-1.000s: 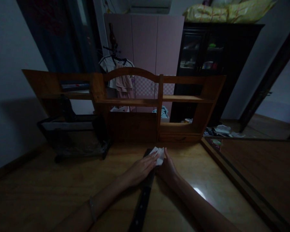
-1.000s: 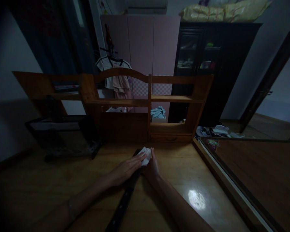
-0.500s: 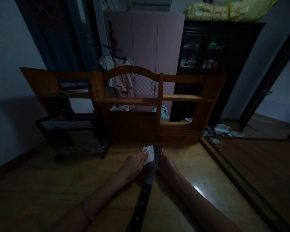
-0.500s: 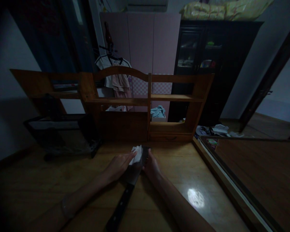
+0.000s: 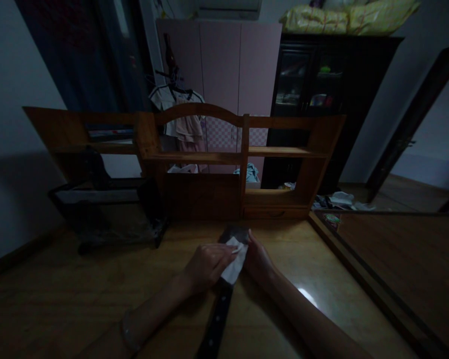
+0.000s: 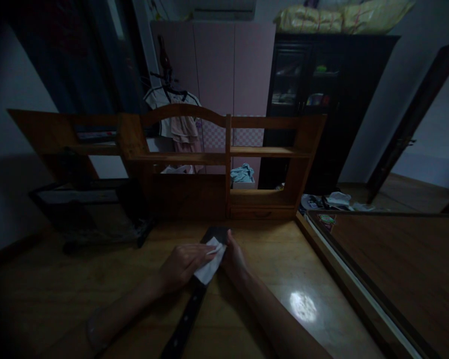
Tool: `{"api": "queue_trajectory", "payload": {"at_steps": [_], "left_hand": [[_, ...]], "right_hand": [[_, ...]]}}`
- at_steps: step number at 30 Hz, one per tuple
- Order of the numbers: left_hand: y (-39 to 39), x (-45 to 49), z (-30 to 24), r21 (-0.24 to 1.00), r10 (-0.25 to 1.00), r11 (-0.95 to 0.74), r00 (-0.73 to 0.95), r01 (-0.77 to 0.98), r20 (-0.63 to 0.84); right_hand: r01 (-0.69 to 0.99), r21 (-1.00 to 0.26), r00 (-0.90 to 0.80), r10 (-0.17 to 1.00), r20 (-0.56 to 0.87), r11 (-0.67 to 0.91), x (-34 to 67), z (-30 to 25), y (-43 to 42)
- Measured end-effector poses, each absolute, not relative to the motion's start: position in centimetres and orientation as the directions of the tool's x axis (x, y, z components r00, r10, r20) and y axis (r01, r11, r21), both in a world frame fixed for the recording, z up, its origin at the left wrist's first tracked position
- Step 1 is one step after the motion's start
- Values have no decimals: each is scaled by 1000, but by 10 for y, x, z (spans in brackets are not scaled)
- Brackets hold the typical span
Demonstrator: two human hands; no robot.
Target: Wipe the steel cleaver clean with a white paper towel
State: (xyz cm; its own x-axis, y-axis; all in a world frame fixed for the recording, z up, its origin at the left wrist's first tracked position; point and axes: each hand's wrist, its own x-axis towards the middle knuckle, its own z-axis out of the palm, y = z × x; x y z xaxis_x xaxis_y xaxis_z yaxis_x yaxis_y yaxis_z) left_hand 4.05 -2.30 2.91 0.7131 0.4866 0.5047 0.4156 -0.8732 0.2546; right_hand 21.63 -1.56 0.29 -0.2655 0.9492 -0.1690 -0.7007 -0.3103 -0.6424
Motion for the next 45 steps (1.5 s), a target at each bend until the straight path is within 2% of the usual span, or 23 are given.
{"api": "queue_trajectory", "payload": {"at_steps": [3,8,18,21,28,36,45], "left_hand": [[-25,44,34,307,442,-892,786,332,433],[-23,48,31,287,447,-888,818,358,363],[-19,52,26,267,555,-832,738,487,384],[-15,49,21,307,608,-794,690,525,393],[-5,43,10,483,765,-643,512,594,390],[1,41,23,603,768,-626,522,495,370],[3,41,17,613,766,-627,522,481,374]], "right_hand": [[-723,-610,-289,944,-161,-325,216,3,-18],[-764,-568,-305,947,-100,-306,217,9,-19],[-790,-551,-296,954,-44,-270,217,17,-23],[-768,-566,-334,941,-47,-300,219,16,-23],[-722,-602,-318,936,-148,-340,222,18,-24],[-695,-640,-340,934,-110,-328,221,23,-26],[-687,-612,-354,916,-188,-391,216,20,-27]]}}
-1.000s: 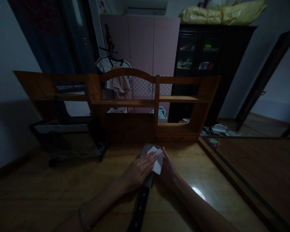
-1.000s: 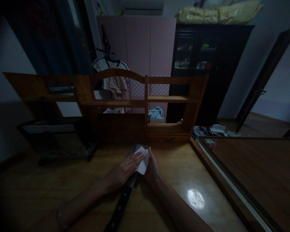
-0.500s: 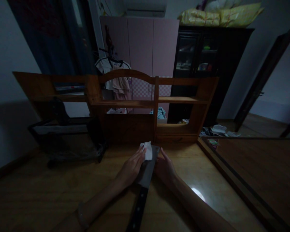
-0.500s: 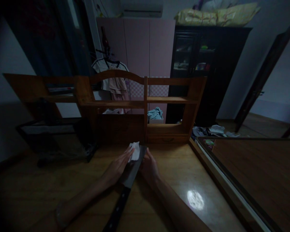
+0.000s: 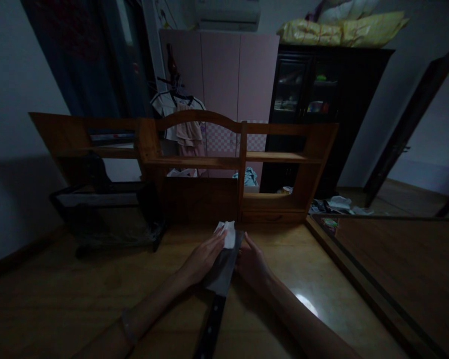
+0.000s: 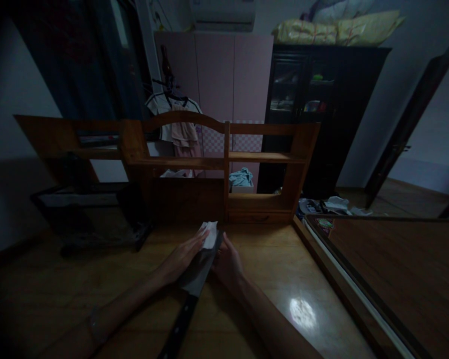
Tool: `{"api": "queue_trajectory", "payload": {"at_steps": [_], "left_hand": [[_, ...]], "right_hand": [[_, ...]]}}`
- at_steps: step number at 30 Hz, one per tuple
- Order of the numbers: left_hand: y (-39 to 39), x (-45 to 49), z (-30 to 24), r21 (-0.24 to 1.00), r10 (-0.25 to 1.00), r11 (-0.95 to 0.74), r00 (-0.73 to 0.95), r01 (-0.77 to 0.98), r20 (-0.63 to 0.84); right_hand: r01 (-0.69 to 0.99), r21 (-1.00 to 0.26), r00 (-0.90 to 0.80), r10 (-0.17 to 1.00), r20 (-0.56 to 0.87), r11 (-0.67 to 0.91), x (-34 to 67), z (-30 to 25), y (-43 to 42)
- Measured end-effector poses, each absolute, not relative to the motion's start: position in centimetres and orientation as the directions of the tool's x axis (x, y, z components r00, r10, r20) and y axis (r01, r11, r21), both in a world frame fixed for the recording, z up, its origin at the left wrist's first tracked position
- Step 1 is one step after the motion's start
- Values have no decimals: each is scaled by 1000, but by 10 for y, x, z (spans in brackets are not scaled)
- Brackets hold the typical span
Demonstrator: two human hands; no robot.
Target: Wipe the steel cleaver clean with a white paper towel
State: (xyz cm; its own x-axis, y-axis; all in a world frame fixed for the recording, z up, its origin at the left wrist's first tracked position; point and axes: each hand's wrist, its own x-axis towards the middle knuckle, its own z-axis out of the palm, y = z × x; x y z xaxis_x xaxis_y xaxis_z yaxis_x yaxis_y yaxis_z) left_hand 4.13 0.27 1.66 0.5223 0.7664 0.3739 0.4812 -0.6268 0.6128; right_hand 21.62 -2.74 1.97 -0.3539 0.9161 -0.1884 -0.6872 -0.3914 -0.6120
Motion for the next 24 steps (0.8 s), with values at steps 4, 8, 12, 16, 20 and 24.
{"api": "queue_trajectory", "payload": {"at_steps": [4,8,12,16,20,24], "left_hand": [[5,42,12,620,771,-619,523,481,364],[5,43,9,630,771,-616,526,473,360],[1,45,10,566,733,-666,569,486,373],[-9,50,14,469,651,-747,663,472,370],[-16,53,17,396,599,-792,718,464,356],[-17,52,19,379,613,-785,702,491,362]], "right_hand": [[-690,-596,-371,907,-197,-411,215,16,-27],[-688,-585,-397,897,-192,-430,212,14,-28],[-668,-589,-412,885,-215,-454,209,14,-30],[-742,-535,-391,909,-144,-404,206,11,-29],[-799,-459,-381,918,-113,-388,204,9,-27],[-802,-440,-379,914,-148,-404,203,13,-29]]}}
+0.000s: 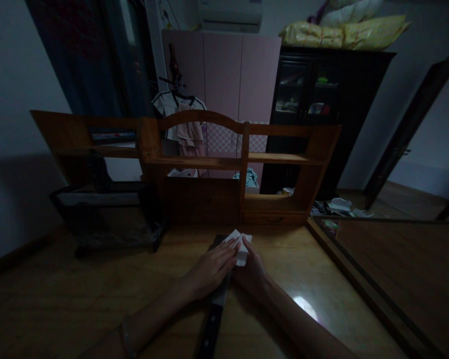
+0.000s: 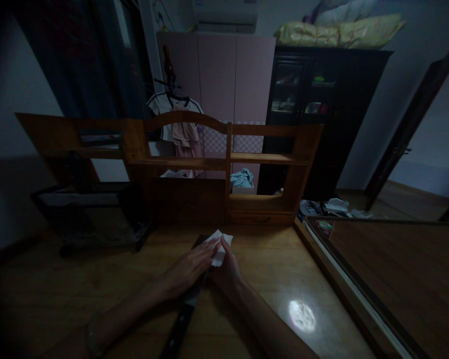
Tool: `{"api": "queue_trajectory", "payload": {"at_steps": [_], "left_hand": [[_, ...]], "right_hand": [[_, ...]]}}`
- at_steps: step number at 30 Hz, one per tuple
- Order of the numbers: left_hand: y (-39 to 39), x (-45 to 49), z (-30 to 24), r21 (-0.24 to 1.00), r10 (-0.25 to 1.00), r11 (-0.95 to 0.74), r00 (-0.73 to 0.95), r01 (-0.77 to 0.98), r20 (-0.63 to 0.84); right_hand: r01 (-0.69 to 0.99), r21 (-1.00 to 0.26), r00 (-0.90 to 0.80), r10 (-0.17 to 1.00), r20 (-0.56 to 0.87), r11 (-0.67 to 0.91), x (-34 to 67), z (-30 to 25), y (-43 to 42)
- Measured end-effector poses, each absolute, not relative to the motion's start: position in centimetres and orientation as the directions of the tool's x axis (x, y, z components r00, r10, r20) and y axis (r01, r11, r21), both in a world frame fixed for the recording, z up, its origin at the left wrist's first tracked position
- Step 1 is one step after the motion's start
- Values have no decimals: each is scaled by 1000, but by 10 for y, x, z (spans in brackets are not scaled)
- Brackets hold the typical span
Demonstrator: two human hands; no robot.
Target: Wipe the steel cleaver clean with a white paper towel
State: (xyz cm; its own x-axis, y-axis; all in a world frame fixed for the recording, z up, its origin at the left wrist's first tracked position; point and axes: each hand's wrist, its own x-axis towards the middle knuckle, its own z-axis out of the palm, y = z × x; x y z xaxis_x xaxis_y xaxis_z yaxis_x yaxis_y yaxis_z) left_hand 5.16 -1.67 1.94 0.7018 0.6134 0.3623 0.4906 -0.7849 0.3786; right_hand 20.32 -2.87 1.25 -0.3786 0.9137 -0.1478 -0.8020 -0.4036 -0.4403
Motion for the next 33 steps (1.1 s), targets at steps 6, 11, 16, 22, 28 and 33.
{"api": "queue_trajectory", "payload": {"at_steps": [6,11,16,22,28,33], "left_hand": [[-17,51,22,336,615,-787,692,517,378],[-15,50,19,302,627,-779,675,549,390],[-5,43,13,311,658,-751,617,582,433],[2,36,7,333,716,-691,544,641,438],[0,33,10,323,713,-691,537,646,451],[-8,34,21,283,635,-769,637,573,436]], "right_hand": [[-796,-478,-332,928,-166,-370,203,14,-29],[-785,-488,-374,920,-117,-381,205,12,-28],[-679,-594,-398,896,-195,-431,211,12,-27],[-649,-634,-381,901,-208,-421,213,15,-28],[-660,-619,-362,902,-235,-426,214,19,-29],[-699,-597,-336,918,-212,-394,220,20,-26]]}}
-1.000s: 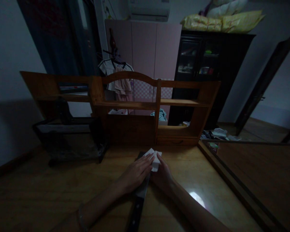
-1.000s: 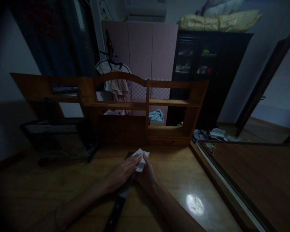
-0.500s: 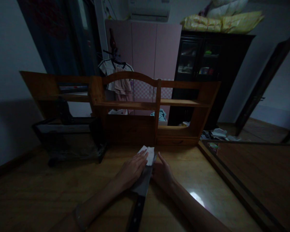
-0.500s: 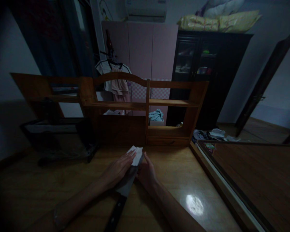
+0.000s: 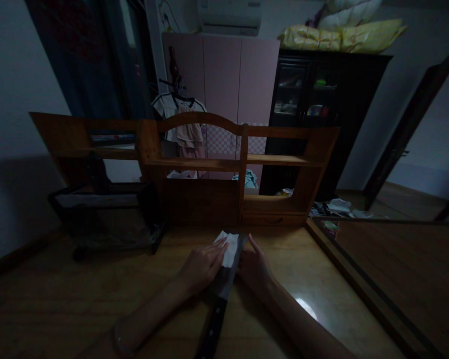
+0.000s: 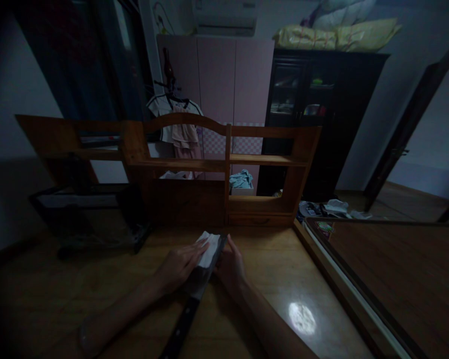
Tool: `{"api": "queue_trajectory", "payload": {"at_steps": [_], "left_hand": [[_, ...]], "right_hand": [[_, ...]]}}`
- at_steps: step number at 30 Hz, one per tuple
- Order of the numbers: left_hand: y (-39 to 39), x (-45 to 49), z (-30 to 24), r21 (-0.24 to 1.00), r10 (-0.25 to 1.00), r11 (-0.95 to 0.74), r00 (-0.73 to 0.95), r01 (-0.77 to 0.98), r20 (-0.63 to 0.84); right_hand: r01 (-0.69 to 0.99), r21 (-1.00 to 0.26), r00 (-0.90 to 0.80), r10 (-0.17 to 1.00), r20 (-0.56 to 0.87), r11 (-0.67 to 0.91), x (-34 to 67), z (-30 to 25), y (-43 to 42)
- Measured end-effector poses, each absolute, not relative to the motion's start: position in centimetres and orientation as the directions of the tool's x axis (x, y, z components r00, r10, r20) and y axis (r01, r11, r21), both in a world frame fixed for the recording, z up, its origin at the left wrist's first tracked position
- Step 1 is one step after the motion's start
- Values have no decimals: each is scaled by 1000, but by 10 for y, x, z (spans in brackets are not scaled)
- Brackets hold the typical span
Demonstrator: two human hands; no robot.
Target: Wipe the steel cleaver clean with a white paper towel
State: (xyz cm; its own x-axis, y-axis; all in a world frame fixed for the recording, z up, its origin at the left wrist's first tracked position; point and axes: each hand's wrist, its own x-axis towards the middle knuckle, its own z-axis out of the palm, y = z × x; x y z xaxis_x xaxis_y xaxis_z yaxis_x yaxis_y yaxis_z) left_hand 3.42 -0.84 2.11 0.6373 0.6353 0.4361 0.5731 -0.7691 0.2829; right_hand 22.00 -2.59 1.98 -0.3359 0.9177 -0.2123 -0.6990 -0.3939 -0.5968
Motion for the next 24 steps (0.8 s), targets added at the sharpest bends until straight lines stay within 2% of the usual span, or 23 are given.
{"api": "queue_trajectory", "payload": {"at_steps": [5,10,17,20,24], "left_hand": [[-24,43,34,278,458,-883,822,377,338],[-28,48,36,253,353,-926,882,281,313],[-22,43,30,165,355,-935,827,314,437],[-18,40,29,151,404,-913,794,379,454],[-12,36,25,134,465,-877,740,462,486]], "right_hand": [[-748,-564,-302,936,-182,-351,222,16,-24],[-718,-593,-283,932,-228,-363,223,17,-27],[-793,-524,-258,951,-171,-309,222,15,-22],[-821,-484,-284,952,-115,-303,224,13,-21],[-821,-488,-241,955,-174,-296,228,12,-23]]}}
